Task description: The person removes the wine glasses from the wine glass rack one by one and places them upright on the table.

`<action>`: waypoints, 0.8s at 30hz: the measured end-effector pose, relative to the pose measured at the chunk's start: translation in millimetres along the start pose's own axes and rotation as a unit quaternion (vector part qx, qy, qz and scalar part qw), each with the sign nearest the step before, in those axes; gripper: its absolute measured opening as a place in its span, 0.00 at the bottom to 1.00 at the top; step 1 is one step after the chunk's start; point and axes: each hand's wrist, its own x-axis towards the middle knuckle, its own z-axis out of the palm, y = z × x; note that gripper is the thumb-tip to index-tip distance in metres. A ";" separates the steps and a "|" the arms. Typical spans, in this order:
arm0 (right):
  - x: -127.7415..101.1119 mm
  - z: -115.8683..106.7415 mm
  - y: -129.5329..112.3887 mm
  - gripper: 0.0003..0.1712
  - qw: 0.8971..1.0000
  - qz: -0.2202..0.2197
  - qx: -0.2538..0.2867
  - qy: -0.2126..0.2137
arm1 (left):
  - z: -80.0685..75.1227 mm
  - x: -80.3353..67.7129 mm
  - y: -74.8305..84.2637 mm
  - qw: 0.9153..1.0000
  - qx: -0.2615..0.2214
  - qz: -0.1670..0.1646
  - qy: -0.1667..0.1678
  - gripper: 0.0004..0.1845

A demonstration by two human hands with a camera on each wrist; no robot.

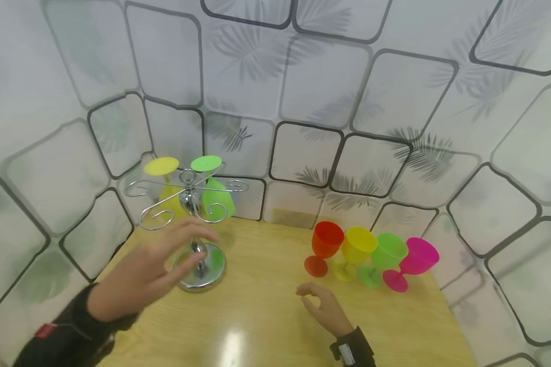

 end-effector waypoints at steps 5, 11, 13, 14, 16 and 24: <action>-1.3 1.5 -1.2 0.10 1.000 -0.002 0.019 -0.001 | -55.9 28.0 -46.3 0.991 0.080 -0.103 0.025 0.14; -1.8 1.4 -0.4 0.11 1.000 -0.001 0.014 0.001 | -71.1 40.4 -143.1 0.945 0.118 -0.290 -0.096 0.21; -1.3 2.0 0.0 0.11 1.000 -0.007 0.011 0.005 | -68.3 39.6 -171.7 0.932 0.127 -0.309 -0.138 0.24; -1.3 2.2 0.2 0.11 1.000 -0.009 0.007 0.007 | -66.8 38.1 -183.3 0.927 0.132 -0.315 -0.158 0.26; -1.9 2.7 0.4 0.10 1.000 -0.018 0.002 0.010 | -63.5 34.7 -201.9 0.916 0.135 -0.326 -0.191 0.30; -7.1 2.2 -0.7 0.08 1.000 0.000 -0.005 0.011 | -47.1 30.0 -231.9 0.911 0.105 -0.341 -0.208 0.36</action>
